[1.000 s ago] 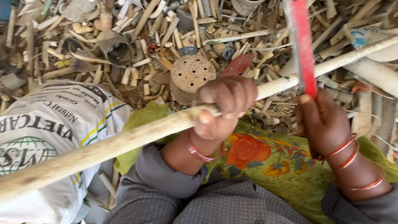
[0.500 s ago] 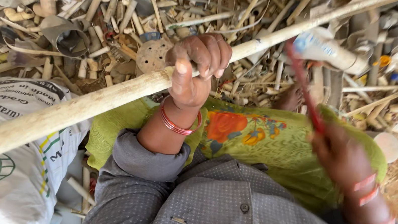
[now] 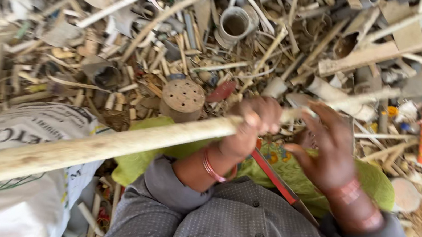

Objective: The person uses a saw to cut through white plastic pipes while sitting amidst a large pile of scrap material. They handle the pipes one at a time, sawing through them and then moving the pieces aside.

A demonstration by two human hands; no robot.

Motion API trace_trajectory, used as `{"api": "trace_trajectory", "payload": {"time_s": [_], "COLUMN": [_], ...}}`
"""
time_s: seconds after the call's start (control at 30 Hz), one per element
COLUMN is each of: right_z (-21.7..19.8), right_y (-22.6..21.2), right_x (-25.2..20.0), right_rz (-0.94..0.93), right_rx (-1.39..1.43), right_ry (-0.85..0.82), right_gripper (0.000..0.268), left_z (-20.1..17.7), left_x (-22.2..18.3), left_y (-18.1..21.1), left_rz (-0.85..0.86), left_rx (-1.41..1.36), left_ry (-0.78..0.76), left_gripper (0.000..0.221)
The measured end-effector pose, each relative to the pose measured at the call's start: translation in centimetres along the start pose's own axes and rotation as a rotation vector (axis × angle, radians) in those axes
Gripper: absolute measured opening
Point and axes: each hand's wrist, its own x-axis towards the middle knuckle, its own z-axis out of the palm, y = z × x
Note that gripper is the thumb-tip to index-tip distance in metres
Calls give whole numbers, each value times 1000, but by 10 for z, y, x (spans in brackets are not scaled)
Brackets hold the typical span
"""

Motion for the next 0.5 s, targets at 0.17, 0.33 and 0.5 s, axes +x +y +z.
{"api": "trace_trajectory", "payload": {"time_s": [0.17,0.33,0.5], "right_z": [37,44,34], "right_y": [3,-7,-20], "right_x": [31,37,41], "right_rz": [-59,46,69], "right_rx": [154,117,216], "right_ry": [-59,-209,-392], "right_gripper": [37,33,47], "left_z": [25,11,-4], "left_x": [23,33,26], "left_y": [71,159,178], "left_rz": [-130,179,177], "left_rx": [275,76,-158], "left_ry": [27,293,277], "left_gripper": [56,49,52]}}
